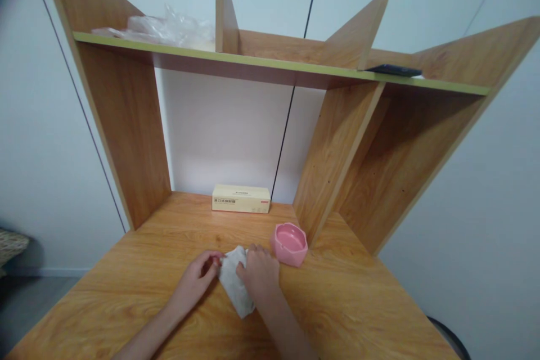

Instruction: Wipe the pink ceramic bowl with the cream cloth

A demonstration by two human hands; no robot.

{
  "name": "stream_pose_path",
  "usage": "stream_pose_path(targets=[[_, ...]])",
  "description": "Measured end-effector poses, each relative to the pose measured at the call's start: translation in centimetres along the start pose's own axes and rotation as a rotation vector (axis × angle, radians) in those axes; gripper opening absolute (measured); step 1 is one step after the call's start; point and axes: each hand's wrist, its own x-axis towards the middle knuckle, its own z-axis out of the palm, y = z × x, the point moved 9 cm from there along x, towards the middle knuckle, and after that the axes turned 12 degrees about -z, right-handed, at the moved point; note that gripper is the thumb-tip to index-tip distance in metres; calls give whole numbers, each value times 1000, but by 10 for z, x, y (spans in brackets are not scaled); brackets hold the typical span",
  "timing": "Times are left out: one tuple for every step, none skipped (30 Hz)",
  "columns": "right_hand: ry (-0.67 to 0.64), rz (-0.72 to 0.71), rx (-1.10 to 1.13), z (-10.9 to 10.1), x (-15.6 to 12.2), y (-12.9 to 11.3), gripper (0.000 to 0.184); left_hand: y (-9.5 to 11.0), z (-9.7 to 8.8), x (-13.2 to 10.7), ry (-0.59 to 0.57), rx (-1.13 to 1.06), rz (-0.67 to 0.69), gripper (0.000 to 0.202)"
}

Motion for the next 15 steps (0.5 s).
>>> stream_pose_path(targets=[[-8,11,20,1,-1,5,19,0,0,0,0,7,0,23],[-4,22,53,-1,-3,11,16,1,0,-1,-3,16,2,23],[7,39,93,-3,-7,20,14,3,0,-2,-9,27,8,23],[28,61,137,-6,-12,29,12,6,1,-3,-14,41,18,23],[59,86,187,-10,-19,38,9,9,1,-5,-19,58,34,22],[92,111,247,-12,-27,48,7,13,2,-7,-26,77,55,22],[126,137,313,-14,-36,58,6,17,4,-9,-37,97,77,21],[156,155,389,-13,-46,67,7,21,5,-11,-53,116,99,20],[173,164,468,-9,-57,75,12,24,7,-13,-71,133,118,20],[190,190,525,-4,-68,84,18,27,9,-15,-90,148,134,20],[199,225,566,3,-80,94,26,29,10,-16,-108,161,147,21],[199,257,594,10,-92,103,30,31,11,-17,-121,170,157,21],[229,281,616,16,-105,113,36,32,12,-18,-129,177,166,22],[246,296,635,21,-117,121,39,33,12,-19,-135,181,173,22],[242,306,651,27,-128,128,41,34,12,-19,-141,184,179,23]])
